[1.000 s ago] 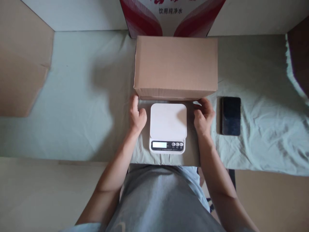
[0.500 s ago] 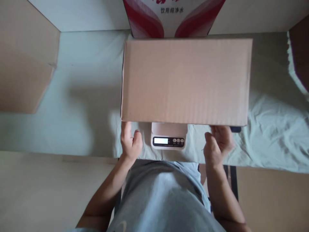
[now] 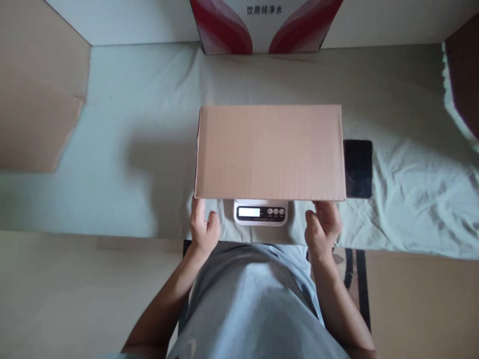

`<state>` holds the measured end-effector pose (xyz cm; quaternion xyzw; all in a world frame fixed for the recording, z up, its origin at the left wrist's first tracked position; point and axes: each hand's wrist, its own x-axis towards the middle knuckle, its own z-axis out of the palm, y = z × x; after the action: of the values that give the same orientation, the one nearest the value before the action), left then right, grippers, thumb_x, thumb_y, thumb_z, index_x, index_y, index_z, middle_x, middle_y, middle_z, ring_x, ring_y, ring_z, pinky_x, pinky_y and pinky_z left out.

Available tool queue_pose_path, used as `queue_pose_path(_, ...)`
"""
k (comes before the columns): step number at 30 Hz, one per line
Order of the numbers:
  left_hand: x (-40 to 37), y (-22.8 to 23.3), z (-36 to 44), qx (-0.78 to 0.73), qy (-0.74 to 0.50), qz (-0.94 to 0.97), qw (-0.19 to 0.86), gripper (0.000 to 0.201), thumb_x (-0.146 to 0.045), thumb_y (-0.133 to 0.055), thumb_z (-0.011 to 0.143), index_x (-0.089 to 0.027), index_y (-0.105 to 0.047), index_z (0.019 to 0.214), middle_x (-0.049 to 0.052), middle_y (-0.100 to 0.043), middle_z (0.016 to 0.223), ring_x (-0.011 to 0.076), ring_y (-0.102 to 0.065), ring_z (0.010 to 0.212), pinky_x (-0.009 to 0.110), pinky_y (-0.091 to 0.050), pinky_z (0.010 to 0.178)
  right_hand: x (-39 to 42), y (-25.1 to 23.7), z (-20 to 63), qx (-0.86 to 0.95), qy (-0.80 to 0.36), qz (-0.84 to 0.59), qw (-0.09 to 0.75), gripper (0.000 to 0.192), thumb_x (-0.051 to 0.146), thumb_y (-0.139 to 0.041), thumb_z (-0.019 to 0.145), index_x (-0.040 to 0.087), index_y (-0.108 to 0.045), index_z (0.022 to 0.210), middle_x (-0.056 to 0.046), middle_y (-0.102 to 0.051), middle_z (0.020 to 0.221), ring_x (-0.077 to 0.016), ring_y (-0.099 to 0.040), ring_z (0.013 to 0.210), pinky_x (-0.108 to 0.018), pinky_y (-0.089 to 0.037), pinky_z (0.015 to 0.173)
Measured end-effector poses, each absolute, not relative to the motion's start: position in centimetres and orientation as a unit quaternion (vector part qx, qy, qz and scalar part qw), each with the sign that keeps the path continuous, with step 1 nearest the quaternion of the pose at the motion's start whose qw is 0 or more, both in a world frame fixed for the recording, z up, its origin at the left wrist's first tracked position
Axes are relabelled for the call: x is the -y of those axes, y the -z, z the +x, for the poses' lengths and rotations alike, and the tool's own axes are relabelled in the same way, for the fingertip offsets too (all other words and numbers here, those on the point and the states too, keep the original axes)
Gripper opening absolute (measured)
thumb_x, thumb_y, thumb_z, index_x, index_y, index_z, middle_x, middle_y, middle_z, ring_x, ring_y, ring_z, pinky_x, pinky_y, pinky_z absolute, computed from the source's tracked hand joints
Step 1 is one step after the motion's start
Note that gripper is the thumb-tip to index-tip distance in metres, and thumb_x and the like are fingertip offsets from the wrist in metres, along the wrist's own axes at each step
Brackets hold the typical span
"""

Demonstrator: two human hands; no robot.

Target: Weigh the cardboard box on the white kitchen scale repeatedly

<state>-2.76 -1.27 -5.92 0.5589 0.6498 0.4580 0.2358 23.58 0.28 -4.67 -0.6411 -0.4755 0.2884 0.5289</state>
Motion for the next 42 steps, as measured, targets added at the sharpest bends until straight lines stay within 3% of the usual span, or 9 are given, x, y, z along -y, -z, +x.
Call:
queue_pose_path(4,1.2,6.7,-2.8,-0.651,-0.471,0.542,0.244,0.064,-0.001,-0.046,0.076,-0.021,-0.045,0.136,0.012,-0.054,0.138,0.0224,-0.044,0.136,0.037,-0.037,0.112,-0.3,5.4,24.4,0.465,-0.314,-0.647,0.517,0.021,0.018,-0.056,0.072,0.021,-0.063,0.091,-0.002,-0.064,0.086,-0.0197,-0.060,0.086,-0.042,-0.045,0.088)
queue_pose_path(12,-1.8,6.5,-3.5,-0.640,-0.536,0.495,0.240,0.054,-0.009,-0.051,0.077,-0.024,-0.051,0.129,0.007,-0.061,0.128,0.0195,-0.056,0.122,0.035,-0.046,0.104,-2.1,5.4,25.7,0.470,-0.304,-0.661,0.500,0.010,0.025,-0.059,0.073,0.018,-0.063,0.080,-0.002,-0.063,0.077,-0.0194,-0.060,0.080,-0.036,-0.049,0.075)
queue_pose_path(18,-2.5,8.4,-3.3,-0.676,-0.517,0.473,0.229,0.029,-0.018,-0.059,0.076,-0.020,-0.062,0.105,0.010,-0.066,0.121,0.0206,-0.062,0.115,0.036,-0.047,0.102,-2.0,5.9,25.5,0.492,-0.267,-0.716,0.417,0.011,0.018,-0.058,0.071,0.019,-0.056,0.061,0.001,-0.052,0.058,-0.0168,-0.053,0.065,-0.031,-0.046,0.063)
queue_pose_path(22,-2.3,9.2,-3.3,-0.682,-0.487,0.497,0.225,0.013,-0.016,-0.058,0.075,-0.020,-0.064,0.085,0.008,-0.073,0.097,0.0212,-0.066,0.105,0.038,-0.048,0.101,-1.9,6.2,25.2,0.517,-0.245,-0.719,0.396,0.016,0.015,-0.057,0.070,0.020,-0.053,0.055,0.002,-0.050,0.055,-0.0167,-0.054,0.064,-0.031,-0.045,0.063)
queue_pose_path(24,-2.3,8.9,-3.3,-0.681,-0.498,0.485,0.231,0.015,-0.016,-0.057,0.076,-0.019,-0.064,0.089,0.008,-0.073,0.096,0.0199,-0.067,0.101,0.036,-0.050,0.098,-1.9,6.1,25.2,0.506,-0.254,-0.719,0.404,0.011,0.016,-0.057,0.071,0.018,-0.057,0.060,0.001,-0.054,0.058,-0.0147,-0.051,0.059,-0.030,-0.045,0.060)
queue_pose_path(26,-2.2,8.0,-3.3,-0.672,-0.521,0.467,0.244,0.028,-0.016,-0.056,0.078,-0.020,-0.061,0.105,0.008,-0.071,0.106,0.0183,-0.067,0.103,0.034,-0.051,0.096,-1.9,5.7,25.2,0.488,-0.279,-0.700,0.440,0.005,0.020,-0.059,0.073,0.017,-0.062,0.072,0.000,-0.061,0.067,-0.0150,-0.054,0.062,-0.031,-0.047,0.063)
queue_pose_path(29,-1.6,5.6,-3.0,-0.630,-0.568,0.466,0.252,0.051,-0.013,-0.056,0.076,-0.024,-0.053,0.126,0.007,-0.064,0.124,0.0187,-0.061,0.116,0.033,-0.048,0.101,-1.7,4.4,25.2,0.471,-0.299,-0.648,0.518,0.027,0.029,-0.063,0.073,0.018,-0.065,0.098,-0.004,-0.067,0.092,-0.0200,-0.062,0.085,-0.037,-0.051,0.080)
queue_pose_path(32,-0.7,2.7,-2.2,-0.602,-0.592,0.464,0.268,0.059,-0.009,-0.054,0.074,-0.028,-0.051,0.130,0.005,-0.059,0.133,0.0197,-0.053,0.127,0.035,-0.044,0.107,-1.6,2.5,24.8,0.467,-0.276,-0.619,0.568,0.046,0.033,-0.066,0.071,0.022,-0.061,0.116,-0.006,-0.066,0.107,-0.0233,-0.062,0.099,-0.042,-0.050,0.088)
queue_pose_path(42,-1.5,-1.5,0.2,-0.559,-0.562,0.496,0.355,0.061,-0.025,-0.053,0.077,-0.040,-0.041,0.135,0.000,-0.047,0.144,0.0247,-0.039,0.137,0.051,-0.036,0.113,-3.3,-0.1,23.1,0.481,-0.304,-0.545,0.616,0.048,0.030,-0.058,0.071,0.027,-0.058,0.119,-0.006,-0.060,0.114,-0.0263,-0.057,0.111,-0.047,-0.047,0.097)
